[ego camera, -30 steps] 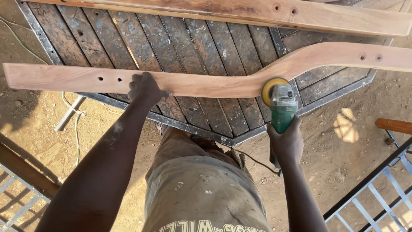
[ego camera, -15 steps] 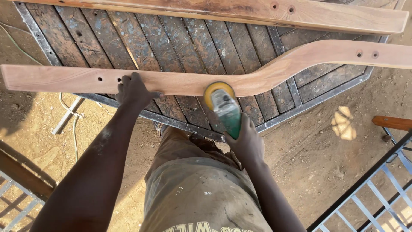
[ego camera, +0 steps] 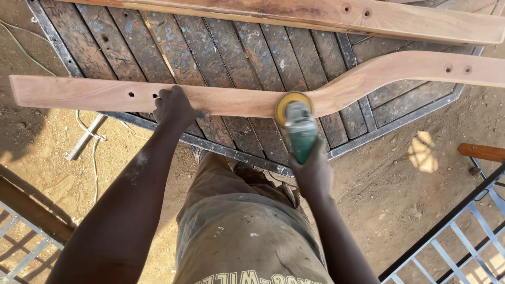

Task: Sanding wooden planks using an angle grinder with a sanding disc

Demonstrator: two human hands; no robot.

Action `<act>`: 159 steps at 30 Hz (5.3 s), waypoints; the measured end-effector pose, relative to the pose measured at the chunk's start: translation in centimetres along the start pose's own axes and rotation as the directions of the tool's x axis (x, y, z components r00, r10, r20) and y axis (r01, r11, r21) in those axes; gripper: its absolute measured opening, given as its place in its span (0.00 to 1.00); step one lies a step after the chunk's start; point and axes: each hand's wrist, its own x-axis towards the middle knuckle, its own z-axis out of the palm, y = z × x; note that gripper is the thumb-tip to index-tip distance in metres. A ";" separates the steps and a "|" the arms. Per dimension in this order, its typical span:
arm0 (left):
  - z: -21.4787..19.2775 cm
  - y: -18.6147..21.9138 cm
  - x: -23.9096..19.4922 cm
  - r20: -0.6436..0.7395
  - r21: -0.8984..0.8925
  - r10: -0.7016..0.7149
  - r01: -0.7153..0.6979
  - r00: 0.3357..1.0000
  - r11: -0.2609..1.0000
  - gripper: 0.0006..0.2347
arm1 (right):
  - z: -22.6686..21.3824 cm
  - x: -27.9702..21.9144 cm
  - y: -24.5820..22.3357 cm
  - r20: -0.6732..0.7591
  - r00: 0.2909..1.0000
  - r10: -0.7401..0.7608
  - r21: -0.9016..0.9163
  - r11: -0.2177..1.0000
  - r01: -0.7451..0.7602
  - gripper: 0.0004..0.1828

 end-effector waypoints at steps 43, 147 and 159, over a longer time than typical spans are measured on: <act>0.8 -0.8 0.4 -0.054 -0.007 0.005 -0.006 0.999 1.000 0.32 | -3.6 2.6 8.1 -0.239 0.954 0.183 0.096 0.982 -0.164 0.44; -12.2 -53.1 19.7 0.411 -0.908 0.072 0.415 0.909 -0.051 0.44 | 32.7 -15.9 -37.9 -0.180 0.951 0.252 0.229 0.951 -0.209 0.43; -13.6 -52.0 17.3 0.398 -0.917 0.057 0.399 0.915 0.002 0.41 | 32.6 -17.2 -41.0 -0.050 0.992 0.116 0.116 0.987 -0.110 0.44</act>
